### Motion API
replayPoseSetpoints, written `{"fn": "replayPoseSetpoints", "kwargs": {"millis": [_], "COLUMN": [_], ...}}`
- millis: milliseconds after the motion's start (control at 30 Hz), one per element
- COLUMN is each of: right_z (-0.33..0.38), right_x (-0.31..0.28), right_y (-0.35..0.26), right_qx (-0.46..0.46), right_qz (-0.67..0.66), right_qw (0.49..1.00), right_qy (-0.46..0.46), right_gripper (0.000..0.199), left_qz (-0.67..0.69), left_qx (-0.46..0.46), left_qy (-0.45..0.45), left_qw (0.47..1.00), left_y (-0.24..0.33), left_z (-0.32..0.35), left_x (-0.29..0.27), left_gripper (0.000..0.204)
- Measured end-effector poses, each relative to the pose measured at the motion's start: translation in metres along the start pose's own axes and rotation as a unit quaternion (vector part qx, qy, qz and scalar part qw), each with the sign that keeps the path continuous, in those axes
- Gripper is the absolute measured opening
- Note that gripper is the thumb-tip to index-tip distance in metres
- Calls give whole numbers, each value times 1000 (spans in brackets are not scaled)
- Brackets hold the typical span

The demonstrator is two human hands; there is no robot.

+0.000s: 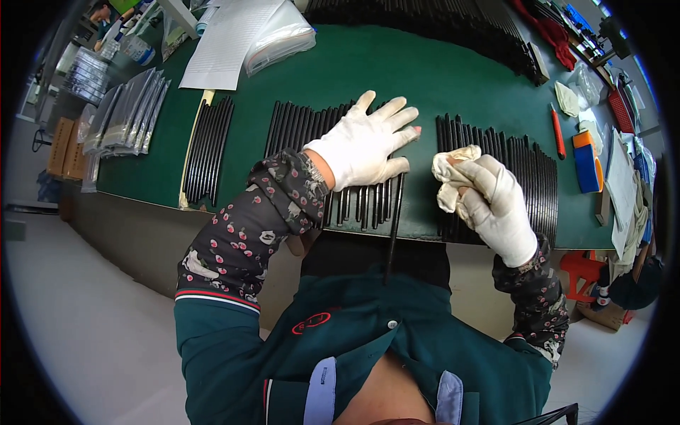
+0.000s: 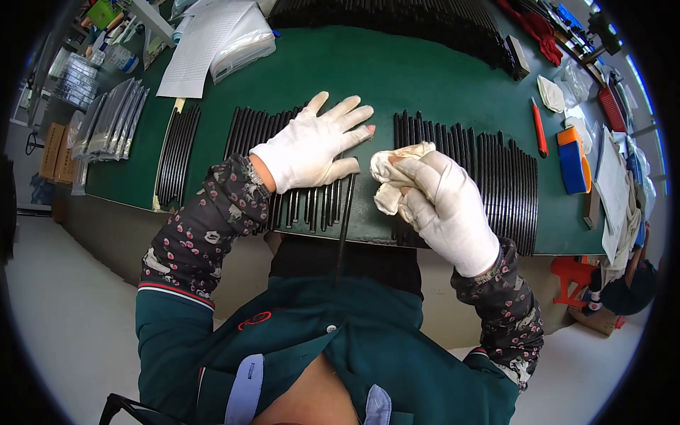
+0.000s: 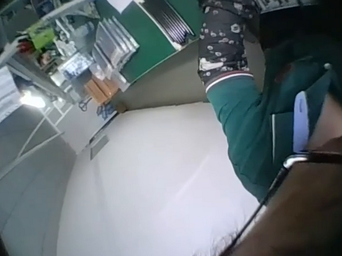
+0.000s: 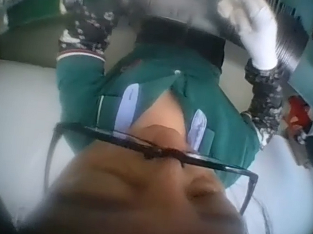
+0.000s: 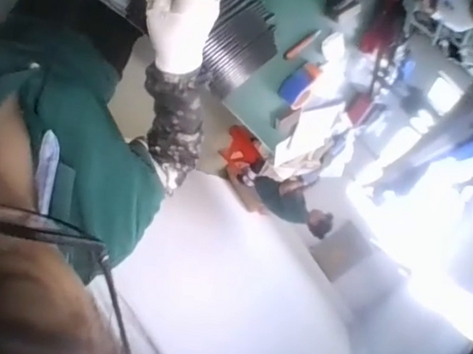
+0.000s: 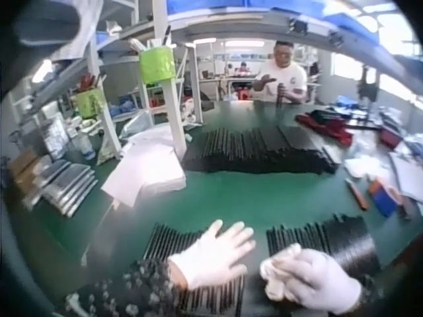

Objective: The recorder is cleaning long black industrial rods using a rag at a manufacturing workstation.

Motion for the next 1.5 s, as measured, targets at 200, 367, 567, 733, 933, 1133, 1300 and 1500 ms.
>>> {"fn": "replayPoseSetpoints", "kwargs": {"millis": [200,367,567,733,933,1133,1300,1500], "right_z": [-1,-1,-2,2,-20,-18,-9,-18], "right_x": [7,2,3,6,29,84,59,89], "right_y": [0,2,-1,1,-20,-50,-72,-56], "right_qx": [-8,6,4,12,-62,-186,-226,-181], "right_qz": [-9,7,-11,3,-10,37,-65,8], "right_qw": [1000,1000,1000,1000,997,967,935,965], "right_qy": [-18,-3,-7,-14,-39,-172,-265,-189], "right_gripper": [36,36,36,36,31,23,33,25], "left_qz": [15,62,7,-5,-32,-36,-18,-16], "left_qx": [5,78,-28,-74,-69,-75,-93,-96], "left_qy": [68,37,10,16,43,71,62,57], "left_qw": [998,994,1000,997,996,994,994,994], "left_y": [8,20,0,-23,-28,-26,-24,-26], "left_z": [2,5,-3,-9,-8,-10,-10,-11], "left_x": [-5,-8,-5,-1,15,18,16,19], "left_gripper": [56,57,57,56,51,53,54,55]}}
Point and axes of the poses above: each hand's wrist, its own z-axis away from the middle knuckle, its own x-axis out of the palm, y = z × x, the point moved 2 cm from there along -z, towards the middle knuckle, and after that the axes turned 4 degrees about x, right-handed, at the moved point
